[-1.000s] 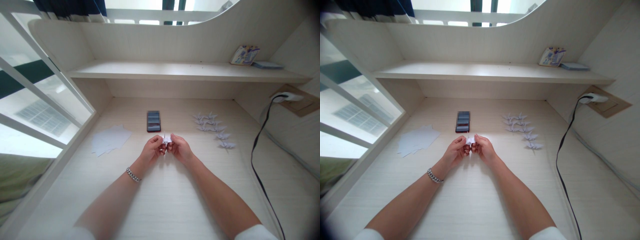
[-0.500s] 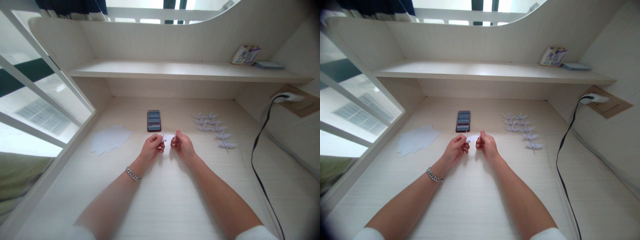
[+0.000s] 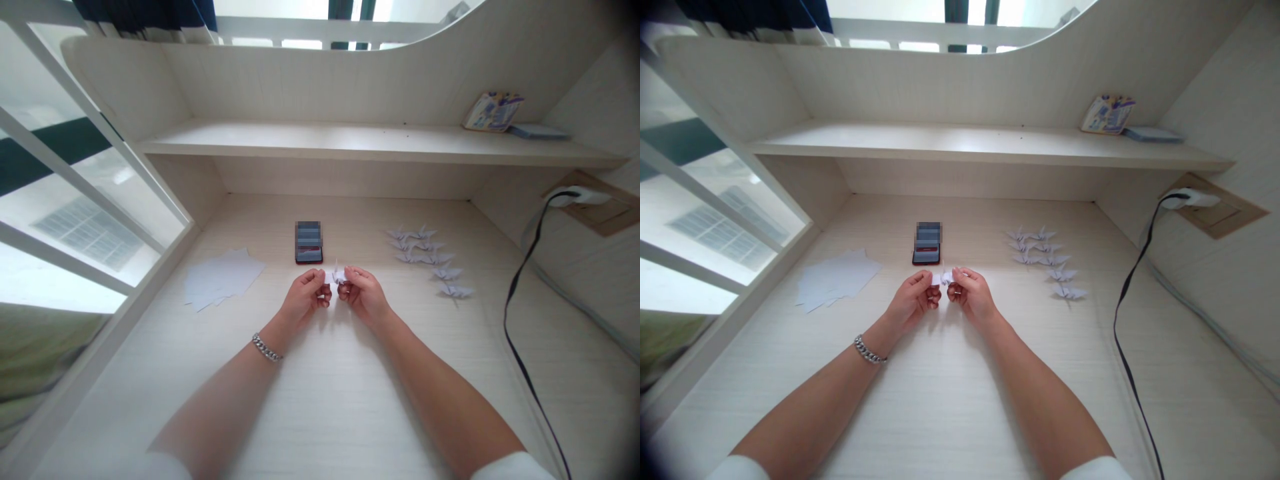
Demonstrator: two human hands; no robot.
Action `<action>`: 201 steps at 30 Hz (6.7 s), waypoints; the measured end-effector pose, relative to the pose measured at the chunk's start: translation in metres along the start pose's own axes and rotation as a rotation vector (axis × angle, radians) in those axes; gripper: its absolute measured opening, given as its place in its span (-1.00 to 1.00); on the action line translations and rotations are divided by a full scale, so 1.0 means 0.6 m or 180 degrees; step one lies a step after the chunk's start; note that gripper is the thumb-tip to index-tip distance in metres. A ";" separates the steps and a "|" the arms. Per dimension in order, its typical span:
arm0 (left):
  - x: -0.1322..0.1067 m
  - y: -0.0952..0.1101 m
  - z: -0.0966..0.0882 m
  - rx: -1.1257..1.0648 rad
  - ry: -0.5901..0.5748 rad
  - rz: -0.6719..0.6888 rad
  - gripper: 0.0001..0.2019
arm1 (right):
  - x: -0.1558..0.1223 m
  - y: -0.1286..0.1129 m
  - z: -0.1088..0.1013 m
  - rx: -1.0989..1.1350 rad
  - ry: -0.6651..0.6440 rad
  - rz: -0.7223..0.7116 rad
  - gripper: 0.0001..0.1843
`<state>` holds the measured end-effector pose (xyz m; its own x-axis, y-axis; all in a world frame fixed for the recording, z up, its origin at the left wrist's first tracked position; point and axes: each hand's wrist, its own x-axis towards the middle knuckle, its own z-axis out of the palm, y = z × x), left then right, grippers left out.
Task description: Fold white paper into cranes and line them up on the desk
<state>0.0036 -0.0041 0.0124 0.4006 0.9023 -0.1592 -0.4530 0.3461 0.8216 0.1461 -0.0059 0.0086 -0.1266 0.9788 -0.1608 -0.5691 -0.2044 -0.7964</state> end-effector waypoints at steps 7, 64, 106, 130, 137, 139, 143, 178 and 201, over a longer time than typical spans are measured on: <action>0.000 0.005 -0.001 -0.0262 0.0063 0.0039 -0.74 | 0.003 -0.001 -0.006 0.0207 0.0119 0.0100 -0.72; 0.006 -0.008 -0.001 0.2353 0.0111 0.0546 -0.73 | -0.041 -0.056 -0.149 -0.3430 0.3068 -0.1649 -0.68; 0.003 -0.003 -0.004 0.3106 -0.0102 0.0547 -0.74 | -0.031 -0.080 -0.177 -0.4011 0.3653 -0.1052 -0.73; 0.004 -0.004 -0.006 0.3165 -0.0094 0.0571 -0.74 | -0.031 -0.078 -0.182 -0.3970 0.3714 -0.1106 -0.73; 0.005 -0.003 -0.005 0.3180 -0.0111 0.0581 -0.74 | -0.031 -0.076 -0.182 -0.3961 0.3693 -0.1150 -0.72; 0.005 -0.004 -0.005 0.3187 -0.0108 0.0592 -0.74 | -0.030 -0.075 -0.184 -0.3948 0.3690 -0.1147 -0.73; 0.004 -0.004 -0.006 0.3158 -0.0080 0.0618 -0.74 | -0.036 -0.071 -0.181 -0.3756 0.3787 -0.1241 -0.69; -0.149 -0.001 -0.050 0.3422 0.2621 0.0763 -0.77 | -0.158 -0.017 -0.075 -0.4272 0.0783 -0.0759 -0.64; -0.035 0.209 -0.267 0.4980 0.2887 -0.0468 -0.61 | -0.135 -0.010 -0.072 -0.4772 0.1160 -0.0580 -0.65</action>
<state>-0.1893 0.0616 0.0312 -0.3891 0.9200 -0.0464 0.8411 0.3754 0.3894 0.1949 -0.0836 0.0012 0.1756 0.9833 0.0487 0.7786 -0.1084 -0.6180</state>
